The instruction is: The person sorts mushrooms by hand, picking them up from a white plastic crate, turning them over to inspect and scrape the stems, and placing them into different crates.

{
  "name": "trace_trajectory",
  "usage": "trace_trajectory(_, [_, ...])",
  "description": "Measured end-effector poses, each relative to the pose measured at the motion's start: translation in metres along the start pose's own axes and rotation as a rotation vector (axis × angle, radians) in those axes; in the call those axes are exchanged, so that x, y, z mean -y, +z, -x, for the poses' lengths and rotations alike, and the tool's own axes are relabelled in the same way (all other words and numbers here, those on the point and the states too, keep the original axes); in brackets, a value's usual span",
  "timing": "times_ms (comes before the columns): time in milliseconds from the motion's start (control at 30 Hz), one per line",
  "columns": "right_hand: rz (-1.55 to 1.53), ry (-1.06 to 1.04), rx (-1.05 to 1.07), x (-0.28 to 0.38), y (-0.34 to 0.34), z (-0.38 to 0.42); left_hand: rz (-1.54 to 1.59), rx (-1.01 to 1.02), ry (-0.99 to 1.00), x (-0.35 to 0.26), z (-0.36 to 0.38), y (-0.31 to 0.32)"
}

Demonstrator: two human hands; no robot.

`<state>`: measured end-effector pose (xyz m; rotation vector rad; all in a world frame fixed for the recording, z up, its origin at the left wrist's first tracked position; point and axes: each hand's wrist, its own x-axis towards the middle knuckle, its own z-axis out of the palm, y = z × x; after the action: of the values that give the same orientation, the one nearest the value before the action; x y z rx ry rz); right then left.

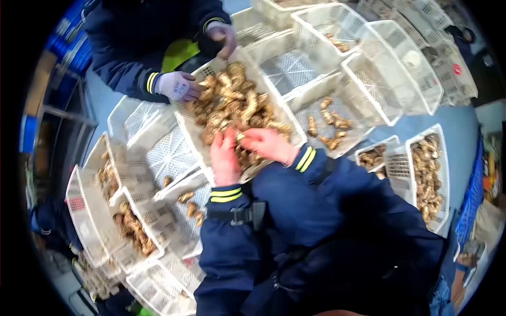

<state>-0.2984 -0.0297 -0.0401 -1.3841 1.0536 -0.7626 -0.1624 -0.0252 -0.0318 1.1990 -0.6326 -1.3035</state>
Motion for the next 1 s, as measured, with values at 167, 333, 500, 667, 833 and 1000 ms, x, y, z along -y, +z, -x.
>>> trace_trajectory(167, [0.09, 0.06, 0.113, 0.011, -0.011, 0.001, 0.055, 0.058, -0.019, -0.004, 0.003, 0.001])
trace_trajectory(333, [-0.012, 0.129, 0.057, 0.016, -0.011, 0.005, 0.017, 0.195, 0.008, 0.013, -0.011, -0.012])
trace_trajectory(500, [0.041, 0.058, 0.098, 0.012, -0.012, 0.003, 0.142, 0.184, -0.044, 0.007, -0.004, -0.007])
trace_trajectory(667, [0.039, 0.104, 0.101, 0.016, -0.01, 0.003, 0.0, 0.098, -0.137, 0.0, -0.002, -0.007])
trace_trajectory(833, [0.006, 0.109, 0.058, 0.015, -0.01, 0.004, 0.009, 0.09, -0.059, 0.004, -0.003, -0.003])
trace_trajectory(1000, [0.158, 0.047, 0.083, 0.015, -0.011, 0.002, 0.126, 0.158, -0.088, 0.004, -0.003, -0.006])
